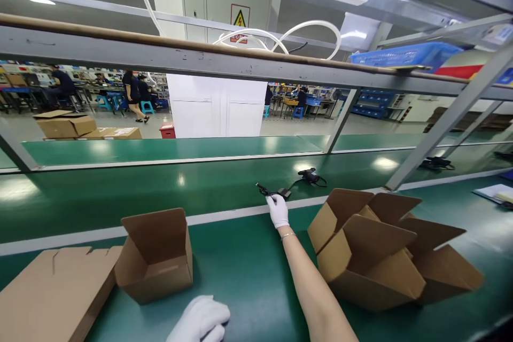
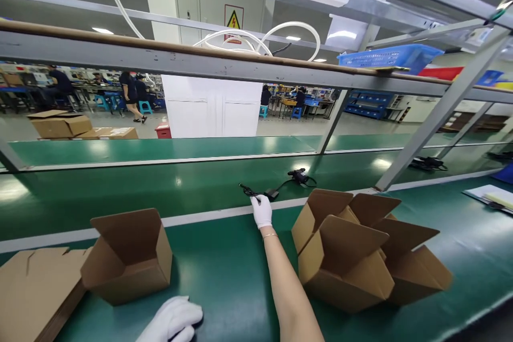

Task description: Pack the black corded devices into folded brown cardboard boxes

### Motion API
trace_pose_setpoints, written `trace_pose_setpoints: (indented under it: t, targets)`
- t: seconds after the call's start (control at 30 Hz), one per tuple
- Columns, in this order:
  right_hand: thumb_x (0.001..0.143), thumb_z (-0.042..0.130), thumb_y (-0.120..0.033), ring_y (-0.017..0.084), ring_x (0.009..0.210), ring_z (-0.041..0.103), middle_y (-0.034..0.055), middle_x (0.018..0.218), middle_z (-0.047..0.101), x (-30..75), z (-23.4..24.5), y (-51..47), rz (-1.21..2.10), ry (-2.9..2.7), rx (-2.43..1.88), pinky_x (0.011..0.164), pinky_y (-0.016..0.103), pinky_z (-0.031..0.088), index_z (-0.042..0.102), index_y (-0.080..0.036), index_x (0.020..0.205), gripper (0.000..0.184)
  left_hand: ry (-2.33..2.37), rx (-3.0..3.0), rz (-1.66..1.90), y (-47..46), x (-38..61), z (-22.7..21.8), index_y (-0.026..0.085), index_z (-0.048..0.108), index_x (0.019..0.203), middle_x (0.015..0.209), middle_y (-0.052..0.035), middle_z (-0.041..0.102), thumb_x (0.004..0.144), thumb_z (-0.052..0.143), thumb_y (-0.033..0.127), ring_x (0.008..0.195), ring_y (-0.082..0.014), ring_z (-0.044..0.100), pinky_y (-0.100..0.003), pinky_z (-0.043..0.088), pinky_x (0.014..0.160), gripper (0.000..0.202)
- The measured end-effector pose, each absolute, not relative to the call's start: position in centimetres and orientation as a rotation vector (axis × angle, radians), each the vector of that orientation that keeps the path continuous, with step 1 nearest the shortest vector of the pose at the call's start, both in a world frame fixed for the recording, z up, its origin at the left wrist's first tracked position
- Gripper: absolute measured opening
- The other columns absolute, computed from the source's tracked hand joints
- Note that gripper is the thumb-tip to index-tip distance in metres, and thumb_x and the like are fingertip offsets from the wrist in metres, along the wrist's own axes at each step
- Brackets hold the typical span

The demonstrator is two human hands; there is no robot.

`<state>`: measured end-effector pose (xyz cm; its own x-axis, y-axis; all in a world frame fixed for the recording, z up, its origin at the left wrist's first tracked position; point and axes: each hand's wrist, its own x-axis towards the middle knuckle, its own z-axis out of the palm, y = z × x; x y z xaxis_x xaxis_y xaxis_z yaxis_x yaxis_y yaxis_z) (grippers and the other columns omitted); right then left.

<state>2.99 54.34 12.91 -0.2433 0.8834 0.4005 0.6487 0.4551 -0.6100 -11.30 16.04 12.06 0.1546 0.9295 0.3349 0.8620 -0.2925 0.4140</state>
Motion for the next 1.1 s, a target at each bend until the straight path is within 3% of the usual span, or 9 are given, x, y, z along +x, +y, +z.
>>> trace_pose_setpoints:
  t: [0.2,0.4,0.53,0.7,0.77,0.83,0.9,1.0,1.1]
  targets:
    - [0.090,0.045,-0.039,0.019,0.072,0.055,0.0066,0.085,0.059,6.3,13.3,44.3,0.470,-2.092,-0.902,0.072,0.031,0.047,0.058,-0.017,0.087,0.026,1.791,2.142,0.769,14.7,-11.4,12.9,0.031,0.058,0.123,0.122,-0.0013,0.065,0.095,0.046,0.038,0.113,-0.0199,0.060,-0.039,0.043,0.107,0.031]
    - [0.091,0.048,-0.030,0.019,0.075,0.054,0.0042,0.078,0.058,13.0,12.9,36.5,0.388,-2.421,-0.694,0.072,0.031,0.042,0.056,-0.019,0.072,0.023,1.881,1.820,1.079,14.2,-11.8,10.4,0.029,0.020,0.150,0.141,-0.0098,0.050,0.095,0.044,0.040,0.116,-0.0202,0.058,-0.039,0.046,0.103,0.061]
    - [0.091,0.052,-0.033,0.017,0.069,0.053,0.0027,0.072,0.057,15.0,14.2,32.5,0.112,-2.772,-0.628,0.068,0.031,0.039,0.055,-0.019,0.064,0.031,1.903,1.817,1.060,14.5,-11.8,10.3,0.028,0.031,0.147,0.137,-0.0094,0.054,0.094,0.044,0.042,0.115,-0.0213,0.059,-0.039,0.048,0.102,0.056]
    - [0.094,0.046,-0.036,0.021,0.091,0.060,0.0067,0.118,0.061,12.1,19.1,33.9,-0.002,-2.633,-0.951,0.080,0.033,0.043,0.066,-0.021,0.089,0.025,1.908,2.099,0.892,15.0,-11.4,11.5,0.026,0.056,0.129,0.123,-0.0077,0.064,0.092,0.049,0.043,0.111,-0.0241,0.061,-0.041,0.050,0.099,0.041]
    - [0.095,0.042,-0.037,0.021,0.102,0.058,0.0042,0.119,0.061,9.6,20.7,37.6,0.105,-2.571,-1.174,0.089,0.032,0.042,0.065,-0.025,0.101,0.027,1.890,2.151,0.860,15.0,-11.3,11.9,0.025,0.059,0.125,0.120,-0.0077,0.066,0.093,0.048,0.041,0.108,-0.0232,0.062,-0.041,0.050,0.099,0.037]
    - [0.094,0.042,-0.037,0.022,0.113,0.054,0.0054,0.128,0.056,7.0,21.5,42.8,0.181,-2.436,-1.481,0.095,0.032,0.041,0.057,-0.025,0.122,0.034,1.902,2.160,0.836,14.9,-11.2,12.0,0.025,0.059,0.124,0.121,-0.0070,0.066,0.094,0.047,0.040,0.109,-0.0230,0.062,-0.041,0.049,0.100,0.036]
    - [0.093,0.039,-0.034,0.028,0.115,0.053,0.0149,0.135,0.048,5.0,21.5,48.2,0.191,-2.291,-1.691,0.091,0.038,0.044,0.044,-0.016,0.136,0.047,1.923,2.157,0.816,14.6,-11.1,11.7,0.028,0.059,0.125,0.122,-0.0054,0.065,0.093,0.048,0.040,0.111,-0.0236,0.061,-0.042,0.048,0.102,0.036]
    - [0.091,0.037,-0.031,0.038,0.115,0.050,0.0292,0.130,0.044,3.9,21.1,54.9,0.178,-2.063,-1.945,0.084,0.048,0.047,0.040,-0.002,0.134,0.052,1.911,2.131,0.846,14.8,-11.4,11.0,0.035,0.059,0.125,0.123,-0.0023,0.065,0.091,0.050,0.042,0.113,-0.0249,0.061,-0.042,0.050,0.101,0.035]
    - [0.092,0.035,-0.031,0.040,0.125,0.040,0.0309,0.131,0.040,4.6,20.3,59.9,0.131,-1.981,-1.959,0.091,0.051,0.042,0.044,-0.002,0.129,0.048,1.879,2.118,0.896,17.6,-13.4,10.9,0.043,0.061,0.117,0.113,0.0015,0.069,0.092,0.049,0.045,0.105,-0.0233,0.064,-0.043,0.054,0.093,0.029]
